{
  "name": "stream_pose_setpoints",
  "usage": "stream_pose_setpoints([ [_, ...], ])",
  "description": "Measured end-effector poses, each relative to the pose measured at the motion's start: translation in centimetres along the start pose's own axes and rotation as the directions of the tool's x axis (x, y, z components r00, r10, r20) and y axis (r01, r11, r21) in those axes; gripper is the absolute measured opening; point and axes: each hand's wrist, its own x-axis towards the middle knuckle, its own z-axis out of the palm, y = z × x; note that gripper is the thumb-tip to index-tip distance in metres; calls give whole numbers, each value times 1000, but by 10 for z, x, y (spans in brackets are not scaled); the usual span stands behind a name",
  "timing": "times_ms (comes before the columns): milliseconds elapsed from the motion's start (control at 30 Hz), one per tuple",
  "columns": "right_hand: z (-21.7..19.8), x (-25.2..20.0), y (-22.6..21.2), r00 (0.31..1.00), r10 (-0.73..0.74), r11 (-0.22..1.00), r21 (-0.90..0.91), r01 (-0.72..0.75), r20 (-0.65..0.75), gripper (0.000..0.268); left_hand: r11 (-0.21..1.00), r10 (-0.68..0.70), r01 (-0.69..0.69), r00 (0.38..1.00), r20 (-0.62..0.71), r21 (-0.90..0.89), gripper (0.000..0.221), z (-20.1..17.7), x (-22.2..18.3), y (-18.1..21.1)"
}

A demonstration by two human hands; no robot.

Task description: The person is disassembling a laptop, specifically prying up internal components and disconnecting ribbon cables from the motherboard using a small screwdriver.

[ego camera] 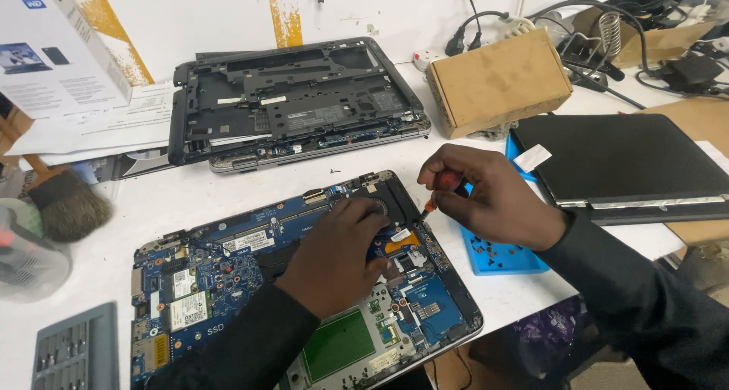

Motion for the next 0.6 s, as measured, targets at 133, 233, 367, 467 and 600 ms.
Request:
stream_pose_setpoints([
  [133, 1, -1, -11, 1000, 14, 997, -70, -13, 16, 18, 1000, -14, 14, 1000, 28, 6, 52, -2, 0, 3],
  [233, 0, 6, -25, 995, -15, 983, -181, 34, 103, 11, 999, -34, 33, 998, 44, 30, 52, -5, 0, 7],
  [367, -10, 16, -8, 926, -79, 982, -134, 137, 368, 16, 999, 35, -36, 998, -49, -27, 58, 14, 1, -9],
  [467, -15, 17, -4, 889, -62, 995, -42, 90, 454, 46, 1000, 4, -7, 997, -76, -28, 59, 18, 3, -10],
  [600, -17, 15, -15, 896, 24, 981, -185, 66, 443, 32, 999, 31, -35, 995, -92, -41, 58, 22, 2, -15],
])
